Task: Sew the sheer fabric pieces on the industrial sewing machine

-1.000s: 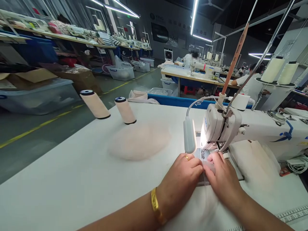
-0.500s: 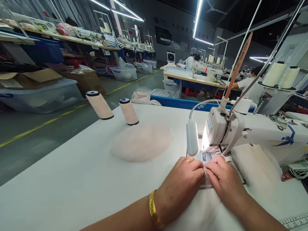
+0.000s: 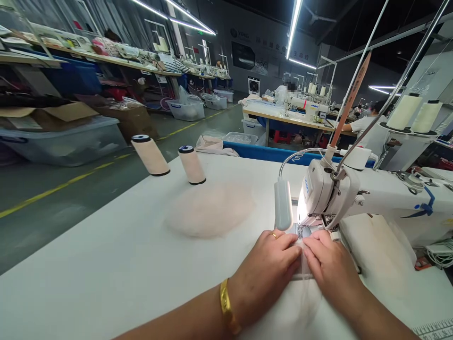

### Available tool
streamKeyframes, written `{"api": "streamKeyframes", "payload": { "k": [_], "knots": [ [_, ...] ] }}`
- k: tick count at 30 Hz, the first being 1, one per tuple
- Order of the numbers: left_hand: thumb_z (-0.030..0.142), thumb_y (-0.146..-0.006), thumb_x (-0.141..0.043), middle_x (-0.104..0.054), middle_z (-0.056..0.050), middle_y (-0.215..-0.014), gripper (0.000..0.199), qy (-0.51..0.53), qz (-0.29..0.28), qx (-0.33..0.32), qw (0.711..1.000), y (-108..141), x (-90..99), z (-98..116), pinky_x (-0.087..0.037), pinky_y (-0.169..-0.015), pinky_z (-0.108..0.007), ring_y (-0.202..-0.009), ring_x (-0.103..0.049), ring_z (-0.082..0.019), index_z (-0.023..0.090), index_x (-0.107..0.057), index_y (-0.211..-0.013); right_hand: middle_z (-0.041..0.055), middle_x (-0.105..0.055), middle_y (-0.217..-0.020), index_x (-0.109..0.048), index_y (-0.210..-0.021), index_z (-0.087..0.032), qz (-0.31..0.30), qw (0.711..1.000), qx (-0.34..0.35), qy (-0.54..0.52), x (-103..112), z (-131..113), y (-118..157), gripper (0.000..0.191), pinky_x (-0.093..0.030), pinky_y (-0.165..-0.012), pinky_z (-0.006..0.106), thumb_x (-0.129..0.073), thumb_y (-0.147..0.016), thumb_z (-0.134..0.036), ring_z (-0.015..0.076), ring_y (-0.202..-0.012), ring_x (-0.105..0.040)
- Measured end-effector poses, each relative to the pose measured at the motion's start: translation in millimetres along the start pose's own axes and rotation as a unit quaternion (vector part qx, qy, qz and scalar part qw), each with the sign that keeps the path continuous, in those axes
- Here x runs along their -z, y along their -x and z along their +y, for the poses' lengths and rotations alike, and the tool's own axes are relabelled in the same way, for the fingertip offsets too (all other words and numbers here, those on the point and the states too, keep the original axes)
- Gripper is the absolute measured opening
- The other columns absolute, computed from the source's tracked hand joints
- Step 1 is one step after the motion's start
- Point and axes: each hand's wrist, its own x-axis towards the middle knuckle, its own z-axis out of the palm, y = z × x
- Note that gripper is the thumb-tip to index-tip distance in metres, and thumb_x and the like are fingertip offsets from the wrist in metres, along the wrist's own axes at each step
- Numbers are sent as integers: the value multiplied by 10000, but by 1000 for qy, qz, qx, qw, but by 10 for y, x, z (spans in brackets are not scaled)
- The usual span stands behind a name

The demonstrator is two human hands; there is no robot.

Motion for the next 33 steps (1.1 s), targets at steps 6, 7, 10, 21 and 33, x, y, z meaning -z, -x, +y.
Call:
{"api": "streamKeyframes", "payload": {
  "k": [6, 7, 10, 21, 33],
  "knots": [
    [147, -1015, -466, -701, -69, -1035, 259, 0, 5, -3, 1000, -28, -17, -21, -467, -817, -447, -935, -600, -267, 193, -700, -914, 81, -682, -953, -688, -1035, -213, 20, 1000, -6, 21, -52, 36, -4, 277, -365, -617, 324, -420, -1004, -149, 192, -637, -548],
    [146, -1013, -467, -703, -70, -1035, 258, -2, 6, -4, 1000, -31, -19, -25, -463, -813, -445, -934, -602, -267, 192, -700, -913, 82, -679, -943, -689, -1051, -213, 24, 999, -6, 23, -61, 42, -2, 282, -367, -620, 325, -419, -1002, -149, 201, -658, -558],
    [143, -1006, -475, -708, -66, -1027, 253, -9, 8, -10, 1000, -35, -16, -34, -450, -790, -431, -918, -602, -265, 193, -696, -894, 84, -674, -941, -688, -1078, -213, 23, 999, -6, 29, -69, 54, -2, 280, -358, -609, 325, -425, -1001, -154, 203, -654, -540],
    [200, -966, -583, -686, -74, -1115, 137, -16, -52, 17, 998, 1, 137, 40, -462, -875, -491, -1013, -590, -303, 224, -707, -1019, 117, -700, -1105, -698, -1002, -199, -7, 999, 9, 43, -12, 65, 33, 294, -425, -655, 355, -426, -978, -88, 216, -720, -585],
    [-1, -844, -421, -611, -30, -851, 232, 42, -6, -25, 999, 145, 72, -9, -445, -732, -336, -766, -547, -193, 204, -463, -743, 22, -697, -1034, -616, -915, -242, -171, 974, 56, -137, 480, 27, 27, 152, -473, -900, 379, -530, -1034, -204, 223, -1011, -606]
  ]
}}
